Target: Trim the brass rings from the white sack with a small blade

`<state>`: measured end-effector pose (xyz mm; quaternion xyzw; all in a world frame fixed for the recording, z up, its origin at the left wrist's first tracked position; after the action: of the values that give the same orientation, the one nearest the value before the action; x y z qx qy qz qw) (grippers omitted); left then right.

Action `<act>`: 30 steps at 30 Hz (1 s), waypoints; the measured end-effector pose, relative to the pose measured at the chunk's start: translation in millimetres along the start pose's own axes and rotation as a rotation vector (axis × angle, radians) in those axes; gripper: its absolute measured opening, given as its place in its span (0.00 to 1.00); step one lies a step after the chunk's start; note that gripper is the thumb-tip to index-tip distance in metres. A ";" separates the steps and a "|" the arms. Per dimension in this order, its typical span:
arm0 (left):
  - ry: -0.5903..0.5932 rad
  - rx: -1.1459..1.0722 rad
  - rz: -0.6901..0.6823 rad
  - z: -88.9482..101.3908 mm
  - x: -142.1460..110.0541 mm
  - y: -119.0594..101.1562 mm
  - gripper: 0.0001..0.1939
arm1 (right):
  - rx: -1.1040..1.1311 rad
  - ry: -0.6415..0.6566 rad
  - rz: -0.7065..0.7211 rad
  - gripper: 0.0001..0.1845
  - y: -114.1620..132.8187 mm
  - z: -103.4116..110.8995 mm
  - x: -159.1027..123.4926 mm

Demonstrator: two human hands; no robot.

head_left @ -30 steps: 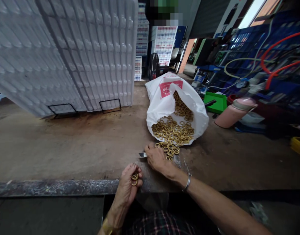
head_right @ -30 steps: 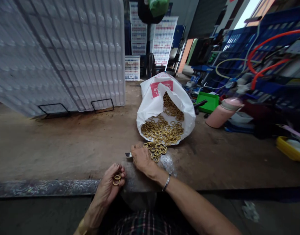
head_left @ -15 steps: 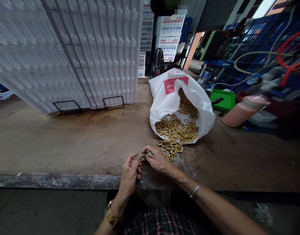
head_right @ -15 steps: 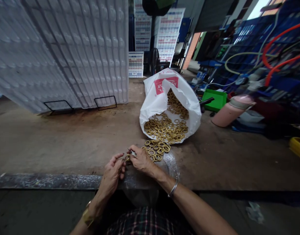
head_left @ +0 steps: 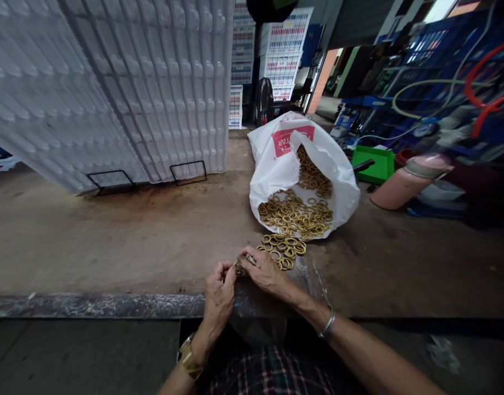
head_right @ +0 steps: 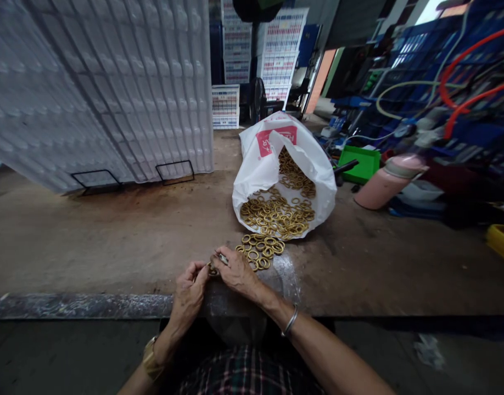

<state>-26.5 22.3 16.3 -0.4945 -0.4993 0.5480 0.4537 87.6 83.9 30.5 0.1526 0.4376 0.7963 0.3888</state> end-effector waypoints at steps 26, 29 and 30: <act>0.097 -0.290 0.156 -8.3 -2.3 5.1 0.21 | -0.486 0.109 -0.073 0.13 -6.4 -14.8 -11.0; 0.062 -0.221 0.123 -7.6 -1.6 3.2 0.22 | -0.490 0.119 -0.081 0.13 -2.4 -15.5 -11.5; 0.046 -0.196 0.111 -7.4 -1.4 3.2 0.23 | -0.490 0.121 -0.086 0.13 -1.5 -15.7 -11.6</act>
<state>-18.9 21.3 13.1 -0.5758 -0.5120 0.5092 0.3834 86.8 66.6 21.5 -0.0130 0.2604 0.8689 0.4208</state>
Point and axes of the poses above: each hand's wrist, its own x-axis towards the middle knuckle, its own z-axis out of the back of the hand, y = z × x, the point moved 3 cm from there along x, towards the middle knuckle, and after that the axes turned 15 degrees about y, right-handed, at the moved point
